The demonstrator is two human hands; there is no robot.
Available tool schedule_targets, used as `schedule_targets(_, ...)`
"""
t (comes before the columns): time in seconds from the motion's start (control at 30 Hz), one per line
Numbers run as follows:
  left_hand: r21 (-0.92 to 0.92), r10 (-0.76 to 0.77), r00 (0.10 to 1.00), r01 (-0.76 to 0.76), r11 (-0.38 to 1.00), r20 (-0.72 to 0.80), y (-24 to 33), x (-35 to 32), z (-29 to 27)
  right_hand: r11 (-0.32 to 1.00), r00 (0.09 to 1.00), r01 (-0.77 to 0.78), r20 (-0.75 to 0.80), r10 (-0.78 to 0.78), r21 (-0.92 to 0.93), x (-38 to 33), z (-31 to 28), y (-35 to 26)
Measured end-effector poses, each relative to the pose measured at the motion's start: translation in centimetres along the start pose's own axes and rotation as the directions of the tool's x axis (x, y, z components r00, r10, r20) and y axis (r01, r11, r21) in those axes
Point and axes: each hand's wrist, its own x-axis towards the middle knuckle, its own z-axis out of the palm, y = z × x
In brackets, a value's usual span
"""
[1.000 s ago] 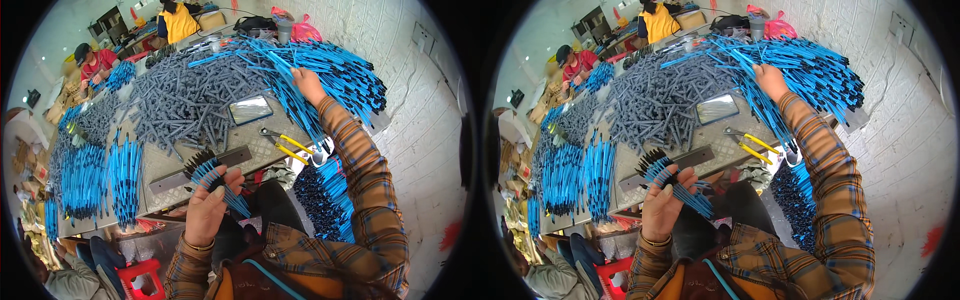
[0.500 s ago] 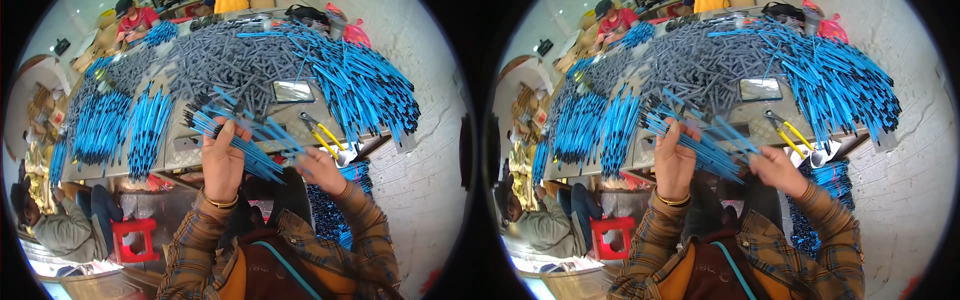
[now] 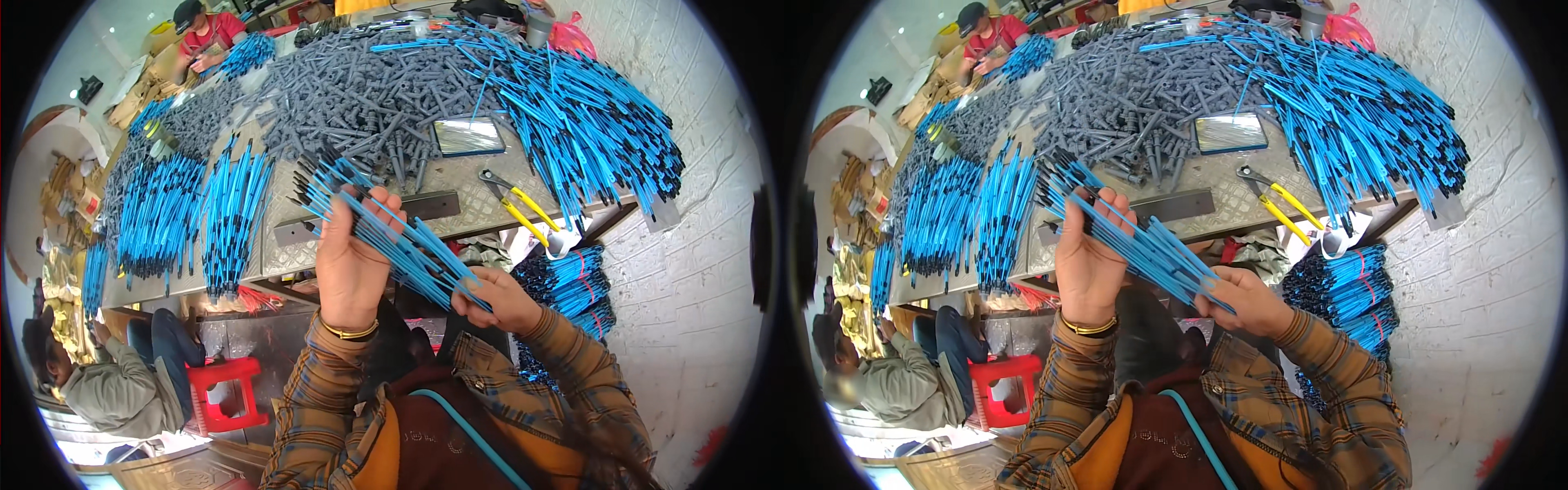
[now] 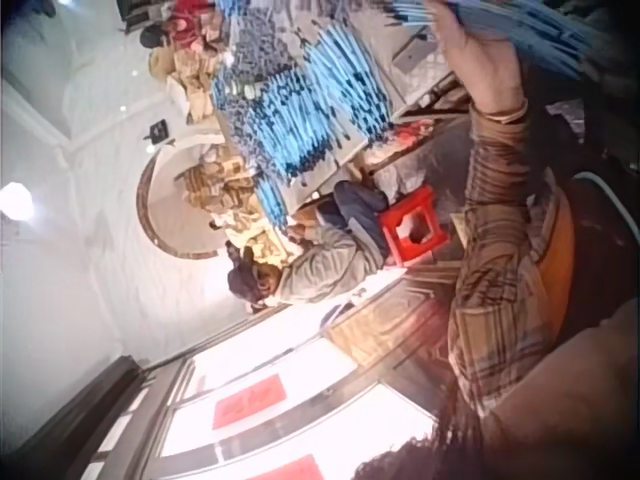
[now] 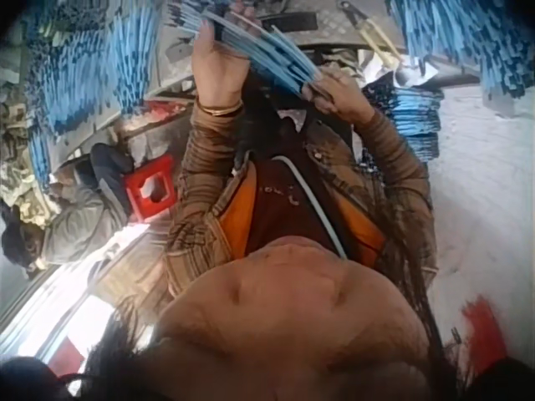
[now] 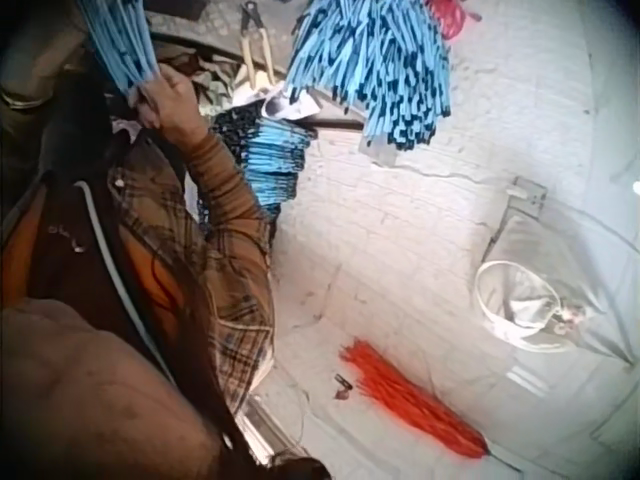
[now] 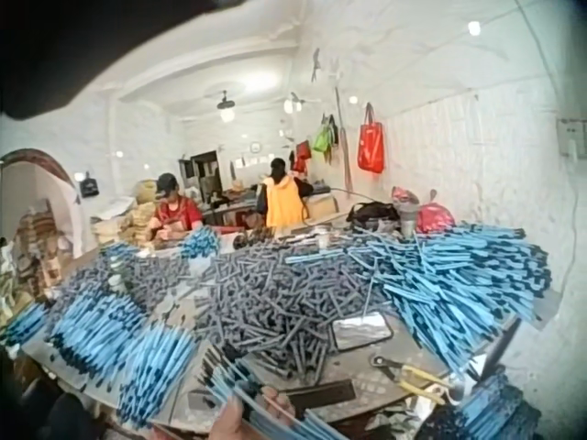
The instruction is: The person bundles blue industrial components with zip ties, then cuts the excess tie material with wire cutters.
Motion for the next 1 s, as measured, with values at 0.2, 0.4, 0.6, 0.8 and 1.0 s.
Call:
schedule_targets(0.2, -0.074, -0.123, 0.992, 0.120, 0.990, -0.041, -0.7, 0.8, -0.2, 0.999, 0.996, -0.037, 0.077, 0.040, -0.037, -0.5, -1.0, -0.1)
schedule_targets(0.4, 0.220, 0.167, 0.983, -0.148, 0.964, -0.074, -1.0, 0.5, -0.3, 0.651, 0.878, 0.356, 0.002, -0.478, -0.671, -0.1, -0.9, 0.4)
schedule_targets(0.6, 0.159, 0.095, 0.981, -0.123, 0.980, 0.171, 0.9, -0.3, -2.7, 0.608, 0.840, 0.272, -0.125, -0.529, -0.746, -0.5, -0.9, 1.2)
schedule_targets(0.8, 0.437, -0.003, 1.000, 0.016, 0.899, -0.030, 2.9, -3.0, 1.3, 0.420, 0.904, 0.351, 0.186, -0.385, -0.837, -0.2, -1.8, -0.1)
schedule_targets(1.0, 0.795, -0.279, 0.942, 0.021, 0.606, 0.187, 7.8, -5.2, -0.5, 0.120, 0.620, 0.710, 0.534, -0.574, -0.694, 1.3, 0.0, -5.5)
